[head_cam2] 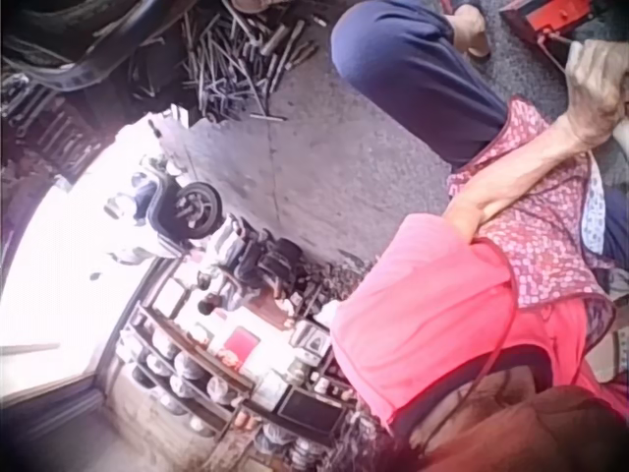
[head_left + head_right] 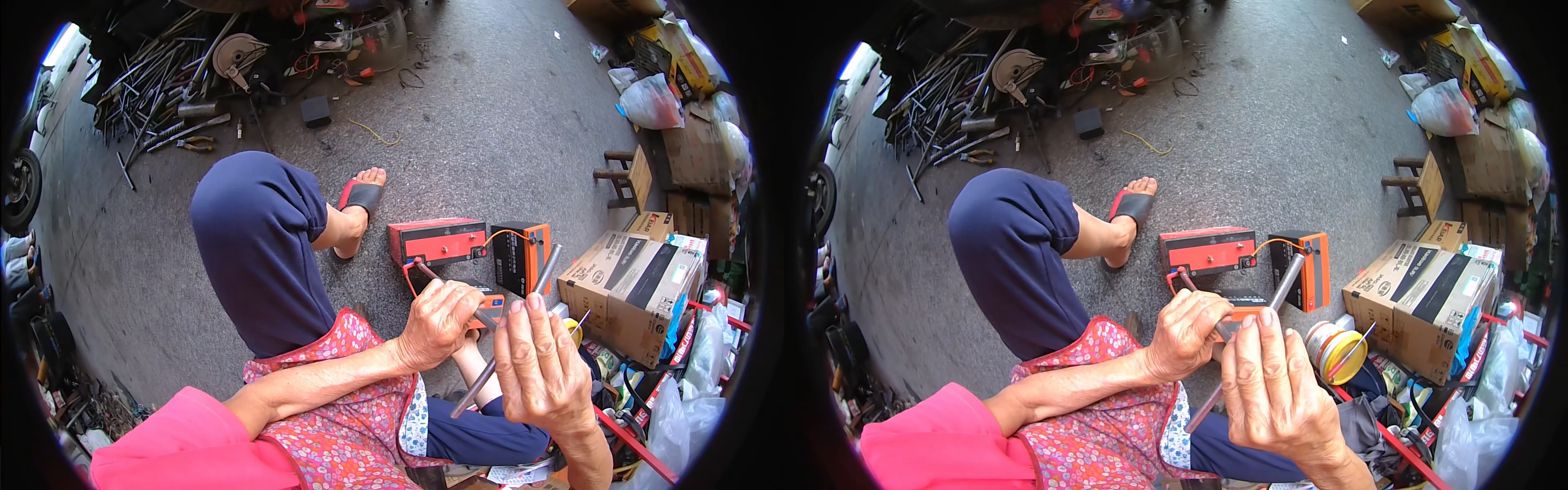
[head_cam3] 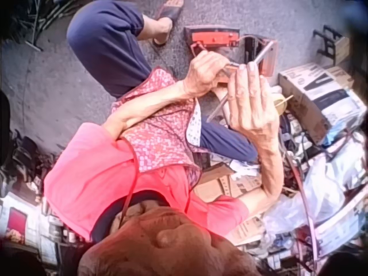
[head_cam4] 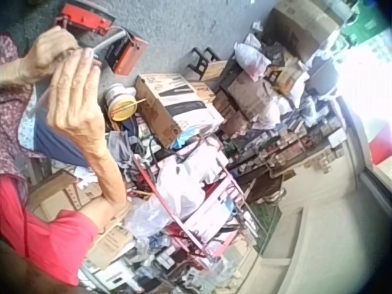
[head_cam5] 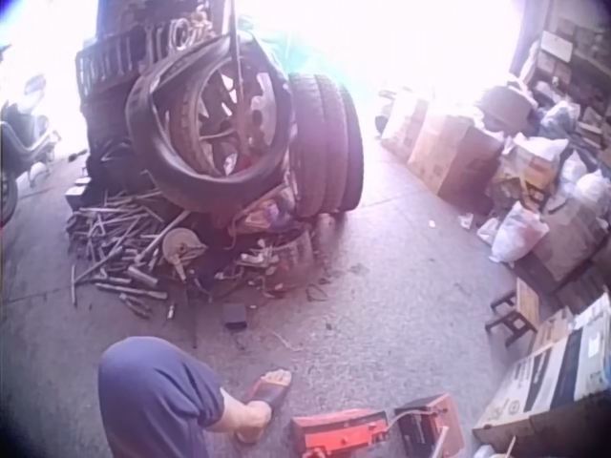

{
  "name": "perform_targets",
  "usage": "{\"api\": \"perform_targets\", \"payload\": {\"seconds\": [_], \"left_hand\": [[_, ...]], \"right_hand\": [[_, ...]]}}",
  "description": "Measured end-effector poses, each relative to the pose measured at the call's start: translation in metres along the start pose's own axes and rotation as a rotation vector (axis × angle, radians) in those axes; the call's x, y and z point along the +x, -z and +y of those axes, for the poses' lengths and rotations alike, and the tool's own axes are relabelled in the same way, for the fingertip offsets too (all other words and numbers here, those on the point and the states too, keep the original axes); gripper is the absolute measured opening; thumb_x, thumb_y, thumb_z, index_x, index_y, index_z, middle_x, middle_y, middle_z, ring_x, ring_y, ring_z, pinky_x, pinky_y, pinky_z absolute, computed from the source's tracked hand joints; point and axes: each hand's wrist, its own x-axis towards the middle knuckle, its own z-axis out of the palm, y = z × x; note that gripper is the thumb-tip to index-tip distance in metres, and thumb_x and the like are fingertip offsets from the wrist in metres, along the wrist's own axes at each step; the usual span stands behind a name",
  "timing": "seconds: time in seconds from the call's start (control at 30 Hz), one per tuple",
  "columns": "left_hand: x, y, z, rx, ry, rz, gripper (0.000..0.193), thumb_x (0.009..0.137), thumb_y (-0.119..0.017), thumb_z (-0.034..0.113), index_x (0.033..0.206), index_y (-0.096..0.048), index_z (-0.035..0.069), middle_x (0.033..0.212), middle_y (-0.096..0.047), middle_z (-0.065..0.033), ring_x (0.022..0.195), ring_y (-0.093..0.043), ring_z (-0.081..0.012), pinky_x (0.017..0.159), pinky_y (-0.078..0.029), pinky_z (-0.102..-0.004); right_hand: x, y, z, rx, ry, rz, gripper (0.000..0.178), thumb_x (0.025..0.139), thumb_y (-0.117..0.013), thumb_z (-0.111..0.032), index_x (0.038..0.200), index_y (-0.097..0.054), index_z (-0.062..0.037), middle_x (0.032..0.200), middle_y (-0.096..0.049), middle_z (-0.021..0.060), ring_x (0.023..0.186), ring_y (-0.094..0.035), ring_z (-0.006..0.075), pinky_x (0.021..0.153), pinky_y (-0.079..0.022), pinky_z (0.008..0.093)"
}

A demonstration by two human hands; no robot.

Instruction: The person sits on the floor and uses a welding machine to join two metal rods. They position the rods, apply the welding torch to the joint, and inspect the connection repeatedly.

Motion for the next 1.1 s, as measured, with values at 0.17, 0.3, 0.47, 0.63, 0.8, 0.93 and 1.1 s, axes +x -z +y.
{"api": "perform_targets", "payload": {"seconds": [0.17, 0.3, 0.47, 0.63, 0.8, 0.93, 1.1], "left_hand": [[-0.001, 0.001, -0.004, -0.001, 0.005, 0.010, 0.023, 0.081, -0.068, 0.005, 0.102, -0.061, 0.001, 0.092, -0.068, -0.0115, 0.086, -0.068, -0.0302, 0.070, -0.049, -0.0398], [-0.009, -0.006, -0.016, -0.007, 0.116, -0.023, 0.024, 0.082, -0.068, -0.002, 0.104, -0.059, 0.000, 0.098, -0.066, -0.0143, 0.090, -0.066, -0.0327, 0.076, -0.052, -0.0426], [-0.010, -0.009, -0.005, -0.087, 0.089, -0.014, 0.032, 0.081, -0.068, -0.006, 0.111, -0.058, -0.002, 0.104, -0.065, -0.0185, 0.097, -0.065, -0.0370, 0.084, -0.054, -0.0447], [-0.031, -0.031, 0.028, -0.160, 0.057, -0.198, 0.045, 0.077, -0.070, -0.003, 0.120, -0.056, -0.005, 0.117, -0.061, -0.0208, 0.112, -0.061, -0.0398, 0.097, -0.051, -0.0461], [-0.056, -0.052, 0.037, -0.217, 0.035, -0.347, 0.045, 0.082, -0.065, 0.003, 0.125, -0.053, -0.005, 0.120, -0.057, -0.0216, 0.117, -0.056, -0.0386, 0.100, -0.047, -0.0471], [-0.063, -0.056, 0.035, -0.179, 0.009, -0.399, 0.043, 0.084, -0.061, 0.004, 0.125, -0.053, -0.005, 0.120, -0.056, -0.0212, 0.118, -0.055, -0.0382, 0.101, -0.046, -0.0465], [-0.066, -0.056, 0.030, -0.176, 0.011, -0.434, 0.044, 0.082, -0.064, 0.002, 0.124, -0.054, -0.005, 0.118, -0.057, -0.0208, 0.115, -0.057, -0.0378, 0.098, -0.048, -0.0455]], "right_hand": [[0.005, 0.001, -0.004, -0.019, -0.007, -0.022, 0.027, 0.088, -0.060, -0.007, 0.108, -0.069, 0.0072, 0.117, -0.067, 0.0246, 0.121, -0.063, 0.0407, 0.094, -0.056, 0.0495], [0.011, 0.003, -0.001, 0.074, -0.099, -0.090, 0.033, 0.082, -0.061, -0.010, 0.111, -0.067, 0.0071, 0.117, -0.066, 0.0218, 0.124, -0.059, 0.0378, 0.106, -0.046, 0.0548], [-0.006, 0.015, -0.009, 0.005, -0.216, 0.096, 0.019, 0.087, -0.062, -0.011, 0.101, -0.072, -0.0006, 0.119, -0.068, 0.0146, 0.122, -0.061, 0.0370, 0.104, -0.046, 0.0573], [-0.048, 0.041, -0.041, -0.074, -0.377, -0.056, 0.018, 0.093, -0.060, -0.010, 0.104, -0.069, 0.0005, 0.117, -0.069, 0.0152, 0.122, -0.060, 0.0397, 0.102, -0.047, 0.0584], [-0.091, 0.032, -0.064, -0.019, -0.534, -0.150, 0.019, 0.092, -0.062, -0.005, 0.107, -0.069, 0.0024, 0.114, -0.069, 0.0162, 0.116, -0.062, 0.0386, 0.100, -0.047, 0.0572], [-0.105, 0.022, -0.071, 0.032, -0.601, -0.144, 0.021, 0.088, -0.066, -0.002, 0.108, -0.068, 0.0027, 0.111, -0.069, 0.0161, 0.113, -0.063, 0.0384, 0.097, -0.049, 0.0550], [-0.103, 0.013, -0.071, 0.067, -0.625, -0.119, 0.021, 0.088, -0.066, -0.004, 0.108, -0.066, 0.0022, 0.109, -0.069, 0.0156, 0.109, -0.064, 0.0376, 0.095, -0.049, 0.0534]]}}
